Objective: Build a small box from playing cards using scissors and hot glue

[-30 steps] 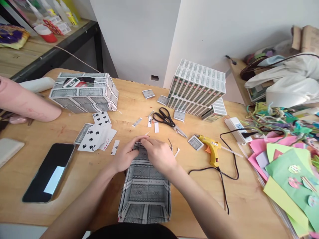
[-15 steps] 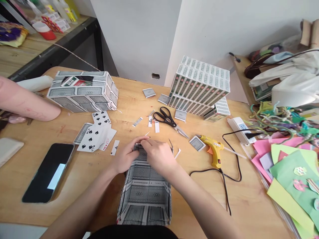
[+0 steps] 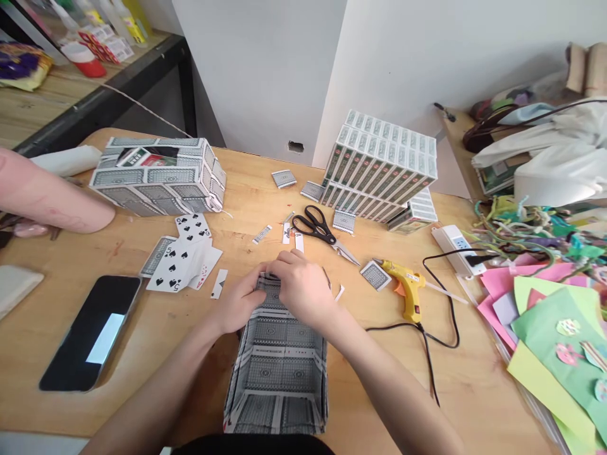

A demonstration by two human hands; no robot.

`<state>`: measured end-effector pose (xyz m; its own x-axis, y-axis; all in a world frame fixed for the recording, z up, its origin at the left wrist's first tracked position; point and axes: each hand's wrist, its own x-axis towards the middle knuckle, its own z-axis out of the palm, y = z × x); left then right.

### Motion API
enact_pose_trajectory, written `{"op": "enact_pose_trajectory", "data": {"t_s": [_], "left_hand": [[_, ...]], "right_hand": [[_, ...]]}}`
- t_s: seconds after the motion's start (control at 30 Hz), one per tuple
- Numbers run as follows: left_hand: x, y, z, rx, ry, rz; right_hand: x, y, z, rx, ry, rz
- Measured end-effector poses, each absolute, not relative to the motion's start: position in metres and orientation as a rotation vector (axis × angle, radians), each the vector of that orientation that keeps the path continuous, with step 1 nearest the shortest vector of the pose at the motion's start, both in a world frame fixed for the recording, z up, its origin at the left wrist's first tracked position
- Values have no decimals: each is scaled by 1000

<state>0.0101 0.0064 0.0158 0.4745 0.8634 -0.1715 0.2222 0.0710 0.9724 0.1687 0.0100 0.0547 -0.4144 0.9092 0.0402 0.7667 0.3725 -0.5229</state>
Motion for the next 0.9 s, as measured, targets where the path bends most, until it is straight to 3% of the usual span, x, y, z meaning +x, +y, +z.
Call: {"op": "enact_pose_trajectory", "data": {"t_s": [0.33, 0.53, 0.9], "left_hand": [[11, 8, 21, 1524, 1020, 584], [13, 6, 16, 1540, 1025, 619], [13, 6, 17, 1529, 1016, 605]], "right_hand": [[161, 5, 68, -1621, -2504, 475], [154, 5, 90, -1853, -2640, 587], [155, 16, 101, -1706, -2754, 728]]}}
